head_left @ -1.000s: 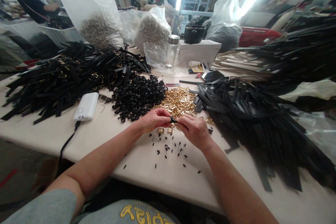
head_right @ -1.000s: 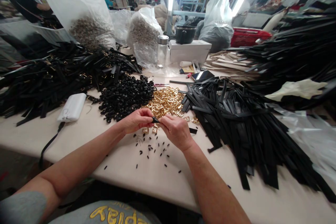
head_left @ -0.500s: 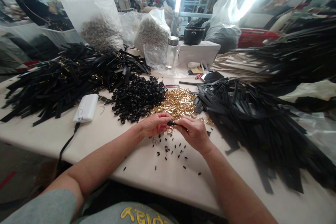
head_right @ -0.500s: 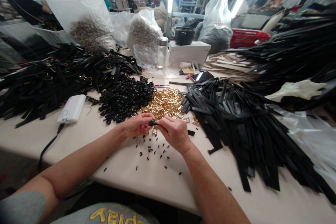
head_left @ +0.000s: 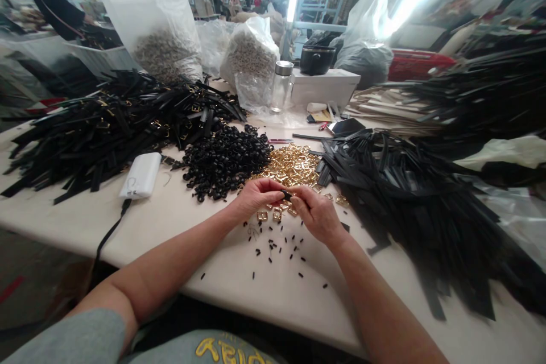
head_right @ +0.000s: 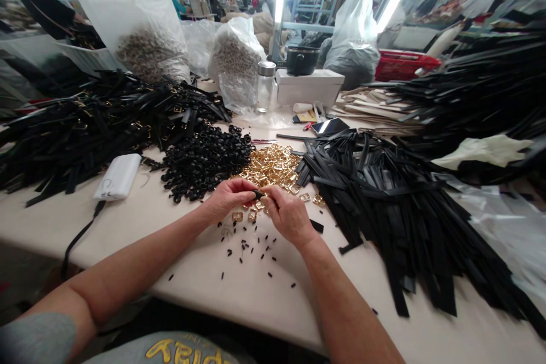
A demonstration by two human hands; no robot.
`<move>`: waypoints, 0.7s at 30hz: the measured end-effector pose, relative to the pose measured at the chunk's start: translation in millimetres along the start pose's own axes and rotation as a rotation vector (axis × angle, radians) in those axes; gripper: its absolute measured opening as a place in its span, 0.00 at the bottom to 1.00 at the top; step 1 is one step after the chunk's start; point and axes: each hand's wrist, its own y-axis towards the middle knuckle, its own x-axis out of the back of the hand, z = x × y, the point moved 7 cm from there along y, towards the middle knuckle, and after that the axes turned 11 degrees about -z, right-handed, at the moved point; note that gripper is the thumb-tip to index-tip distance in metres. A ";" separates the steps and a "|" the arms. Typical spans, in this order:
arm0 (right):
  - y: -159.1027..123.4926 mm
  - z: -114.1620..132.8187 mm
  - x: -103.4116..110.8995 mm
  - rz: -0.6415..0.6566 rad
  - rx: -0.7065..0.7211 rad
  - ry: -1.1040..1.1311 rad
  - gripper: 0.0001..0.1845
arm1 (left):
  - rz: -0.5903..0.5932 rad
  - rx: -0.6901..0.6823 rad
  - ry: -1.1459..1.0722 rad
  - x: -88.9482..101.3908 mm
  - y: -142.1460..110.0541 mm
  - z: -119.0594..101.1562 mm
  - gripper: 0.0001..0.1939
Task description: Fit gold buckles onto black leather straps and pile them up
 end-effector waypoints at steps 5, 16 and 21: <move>-2.9 -4.3 -6.2 -0.024 -0.075 -0.020 0.15 | 0.075 0.018 0.057 -10.3 -3.1 7.3 0.14; -3.0 2.5 -12.2 0.115 0.009 -0.111 0.11 | 0.019 -0.038 0.138 1.7 0.5 -3.9 0.17; -0.4 4.3 -9.0 0.186 -0.054 -0.095 0.11 | 0.068 -0.039 0.156 1.2 -2.2 -8.5 0.16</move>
